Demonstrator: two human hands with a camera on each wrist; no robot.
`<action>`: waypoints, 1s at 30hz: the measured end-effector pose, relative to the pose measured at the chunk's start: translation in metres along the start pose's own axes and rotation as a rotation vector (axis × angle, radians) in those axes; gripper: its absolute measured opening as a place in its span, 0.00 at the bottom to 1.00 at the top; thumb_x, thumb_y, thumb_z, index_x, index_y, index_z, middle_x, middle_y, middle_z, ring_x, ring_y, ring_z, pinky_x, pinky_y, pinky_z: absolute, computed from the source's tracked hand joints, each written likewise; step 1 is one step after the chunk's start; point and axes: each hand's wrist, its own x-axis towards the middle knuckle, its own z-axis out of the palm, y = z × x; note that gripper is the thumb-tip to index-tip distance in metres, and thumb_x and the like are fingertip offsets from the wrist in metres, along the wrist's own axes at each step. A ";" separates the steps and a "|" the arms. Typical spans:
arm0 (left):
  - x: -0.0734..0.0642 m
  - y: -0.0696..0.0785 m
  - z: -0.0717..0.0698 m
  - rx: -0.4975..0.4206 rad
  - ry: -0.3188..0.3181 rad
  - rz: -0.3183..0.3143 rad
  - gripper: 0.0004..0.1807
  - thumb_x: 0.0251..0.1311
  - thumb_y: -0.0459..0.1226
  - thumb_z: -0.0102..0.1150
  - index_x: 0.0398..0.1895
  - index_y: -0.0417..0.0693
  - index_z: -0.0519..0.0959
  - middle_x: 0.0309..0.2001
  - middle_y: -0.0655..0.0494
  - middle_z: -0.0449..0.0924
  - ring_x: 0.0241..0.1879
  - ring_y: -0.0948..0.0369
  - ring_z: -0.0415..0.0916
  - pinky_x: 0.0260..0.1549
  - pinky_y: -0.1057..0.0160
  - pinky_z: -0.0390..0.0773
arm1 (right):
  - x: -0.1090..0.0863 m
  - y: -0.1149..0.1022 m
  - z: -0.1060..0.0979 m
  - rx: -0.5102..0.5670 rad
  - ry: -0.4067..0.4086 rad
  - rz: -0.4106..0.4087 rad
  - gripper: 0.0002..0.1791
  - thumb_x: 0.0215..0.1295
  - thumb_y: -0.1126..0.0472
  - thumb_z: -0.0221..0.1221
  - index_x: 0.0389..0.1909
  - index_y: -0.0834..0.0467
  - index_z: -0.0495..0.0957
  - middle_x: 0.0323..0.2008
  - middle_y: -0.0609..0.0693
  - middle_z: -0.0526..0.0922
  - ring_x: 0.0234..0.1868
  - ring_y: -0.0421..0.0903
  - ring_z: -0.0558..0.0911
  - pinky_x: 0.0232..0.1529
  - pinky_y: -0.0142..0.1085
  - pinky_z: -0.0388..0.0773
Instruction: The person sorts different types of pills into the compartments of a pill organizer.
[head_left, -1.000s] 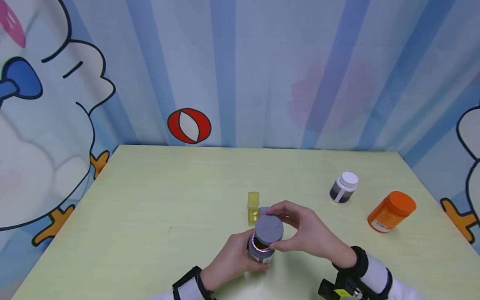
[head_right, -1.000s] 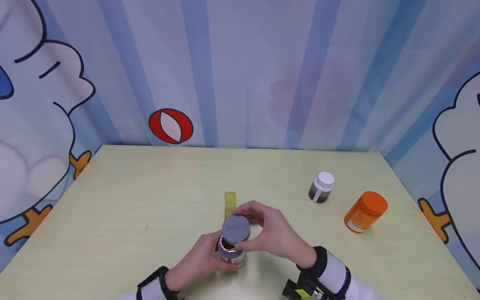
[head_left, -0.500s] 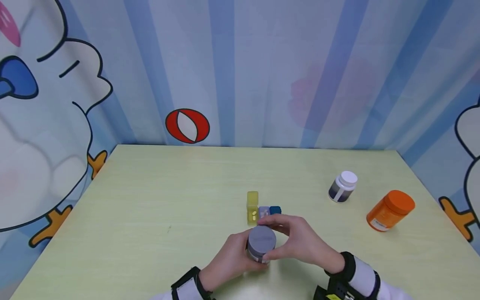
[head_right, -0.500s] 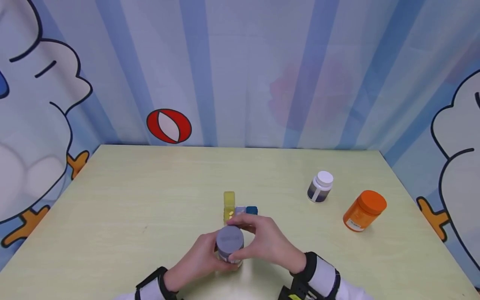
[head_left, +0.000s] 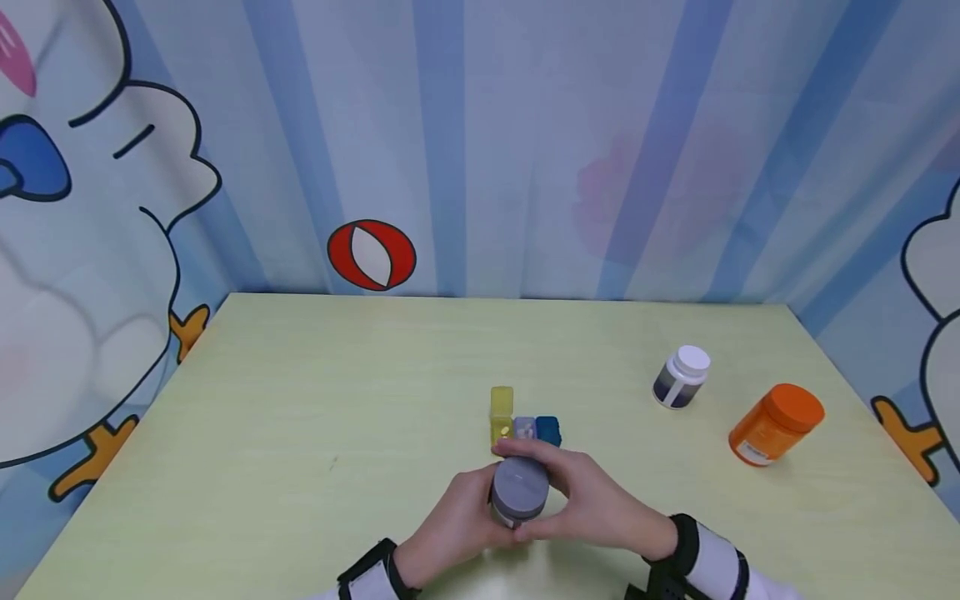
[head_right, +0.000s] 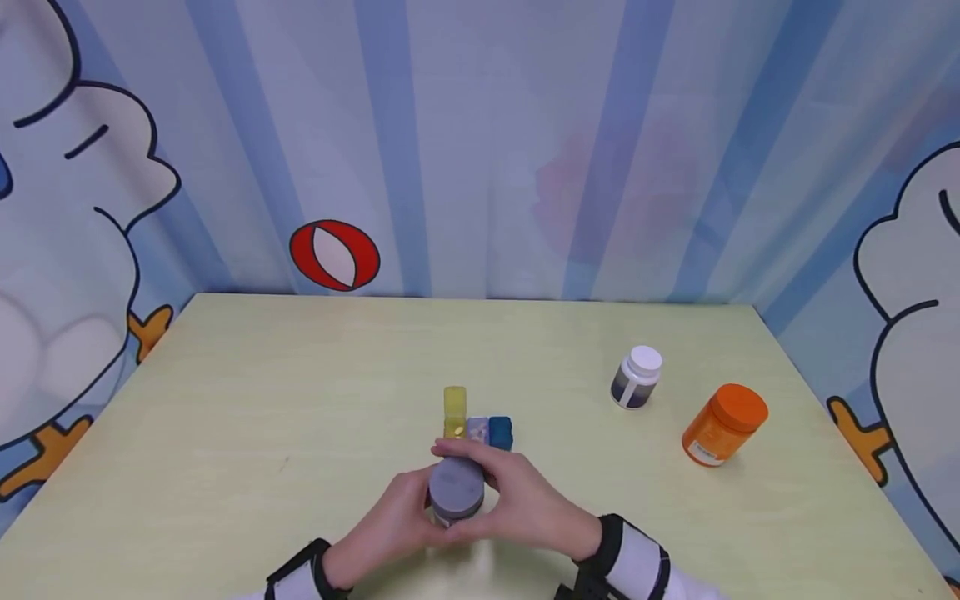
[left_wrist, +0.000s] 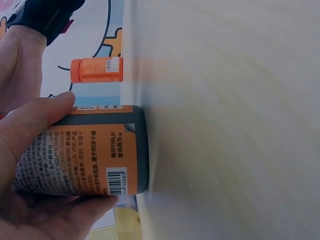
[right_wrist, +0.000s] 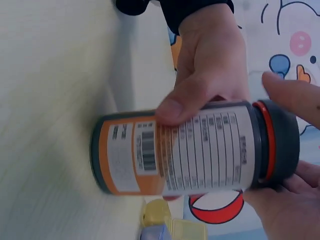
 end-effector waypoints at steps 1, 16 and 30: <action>0.000 0.000 0.000 -0.005 0.000 0.000 0.31 0.35 0.35 0.74 0.49 0.43 0.74 0.44 0.57 0.79 0.45 0.66 0.73 0.47 0.66 0.72 | -0.002 0.000 -0.002 0.008 -0.002 0.003 0.39 0.50 0.59 0.67 0.63 0.63 0.62 0.60 0.59 0.68 0.62 0.43 0.65 0.58 0.30 0.64; 0.000 0.000 0.000 -0.004 0.006 -0.010 0.30 0.34 0.36 0.75 0.47 0.45 0.75 0.43 0.59 0.79 0.44 0.65 0.74 0.47 0.64 0.72 | -0.002 0.008 0.000 -0.097 0.185 0.036 0.37 0.40 0.59 0.72 0.54 0.62 0.70 0.47 0.53 0.74 0.48 0.42 0.75 0.51 0.36 0.73; 0.000 0.000 -0.001 0.035 0.001 0.002 0.31 0.36 0.37 0.74 0.50 0.44 0.74 0.44 0.57 0.79 0.45 0.66 0.74 0.47 0.65 0.72 | -0.004 0.004 0.005 -0.064 0.130 0.115 0.34 0.44 0.55 0.69 0.55 0.58 0.72 0.53 0.54 0.76 0.55 0.45 0.73 0.53 0.36 0.71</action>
